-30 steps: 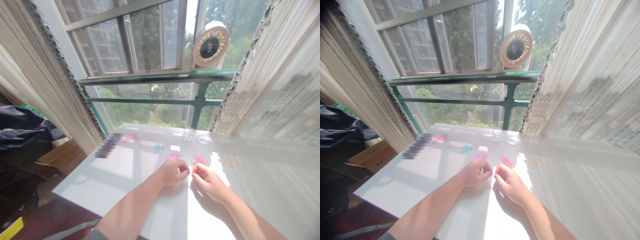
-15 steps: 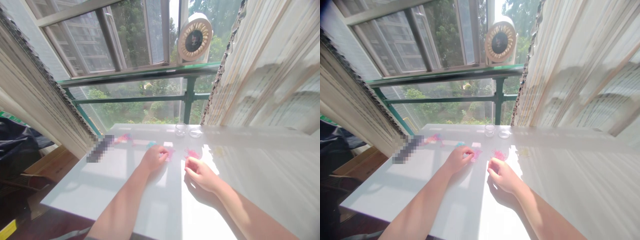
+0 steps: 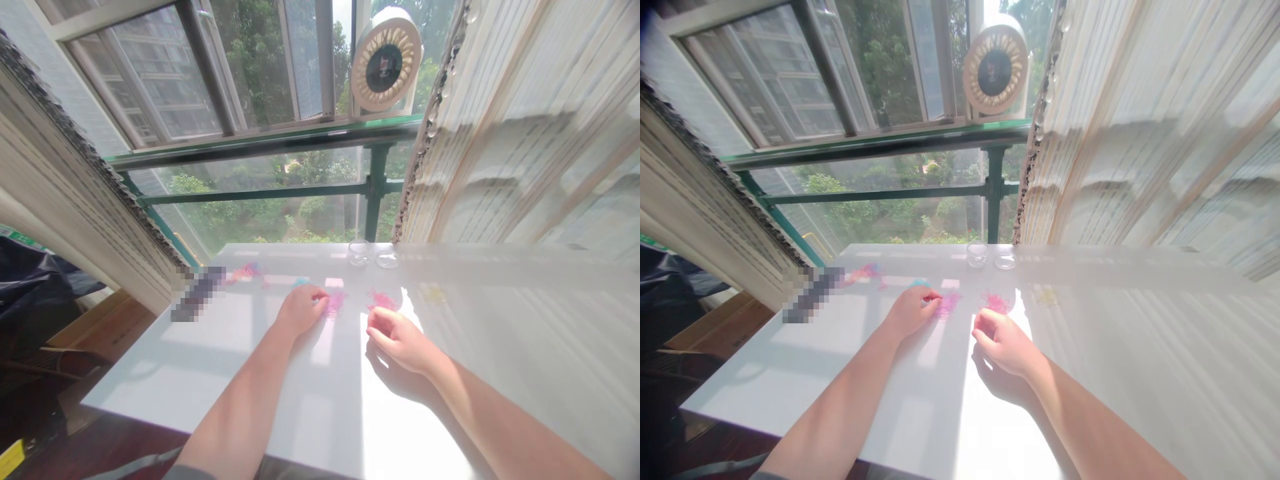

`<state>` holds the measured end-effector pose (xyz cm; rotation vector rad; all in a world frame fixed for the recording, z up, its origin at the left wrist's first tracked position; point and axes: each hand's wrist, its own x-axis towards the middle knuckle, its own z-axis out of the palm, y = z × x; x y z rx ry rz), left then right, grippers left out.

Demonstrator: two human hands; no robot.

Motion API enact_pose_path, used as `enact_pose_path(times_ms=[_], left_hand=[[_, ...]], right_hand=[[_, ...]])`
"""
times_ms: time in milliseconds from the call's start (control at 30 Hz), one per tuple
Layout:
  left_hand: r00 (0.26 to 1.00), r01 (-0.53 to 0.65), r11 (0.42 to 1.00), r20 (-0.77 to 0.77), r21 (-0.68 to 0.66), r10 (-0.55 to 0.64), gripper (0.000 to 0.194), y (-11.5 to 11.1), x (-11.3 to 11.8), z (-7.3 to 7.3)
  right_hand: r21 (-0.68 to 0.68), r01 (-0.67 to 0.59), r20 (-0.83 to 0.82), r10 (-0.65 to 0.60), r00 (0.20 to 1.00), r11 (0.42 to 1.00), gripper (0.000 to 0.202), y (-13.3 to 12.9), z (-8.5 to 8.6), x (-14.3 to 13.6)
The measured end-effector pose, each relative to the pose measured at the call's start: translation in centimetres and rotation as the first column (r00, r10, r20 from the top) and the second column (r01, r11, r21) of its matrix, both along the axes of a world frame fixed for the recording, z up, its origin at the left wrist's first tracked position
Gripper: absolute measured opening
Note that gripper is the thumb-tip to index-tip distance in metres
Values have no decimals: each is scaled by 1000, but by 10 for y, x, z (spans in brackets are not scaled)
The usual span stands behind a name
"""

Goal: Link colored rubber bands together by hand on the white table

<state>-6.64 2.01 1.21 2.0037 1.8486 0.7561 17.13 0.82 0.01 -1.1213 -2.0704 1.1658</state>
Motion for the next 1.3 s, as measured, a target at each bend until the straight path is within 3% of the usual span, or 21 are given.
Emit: enact_pose_path(times_ms=[467,567,667,767,867,967,1200,1300], left_hand=[[996,-86,995,22,48,85,30,11,-17,5],[970,-238,964,85,121,228,32,14,-46,9],[870,-490,850,158,192,466,35,13,-90,8],[786,-618,770,146,161,601,34,9,-126,-3],[782,-623,777,95,94,616,31,10,-139,-19],[803,-597,800,50,61,595,31,14,-134,-28],[825,-554,831,-106,41,555,28,15,-125,-25],[821,-563,826,-93,29,563,24,15,-127,-25]], right_hand=[[19,26,24,-27,999,999,17,-1,0,0],[30,22,30,-23,999,999,18,0,0,0],[31,14,43,-15,999,999,18,1,-1,0],[32,8,37,-9,999,999,18,1,-4,0],[30,-2,45,0,999,1000,19,2,-6,1],[26,-1,58,-1,998,1000,20,2,-6,1],[43,-3,70,0,998,999,19,1,-4,1],[46,2,71,-5,997,999,19,2,-4,1]])
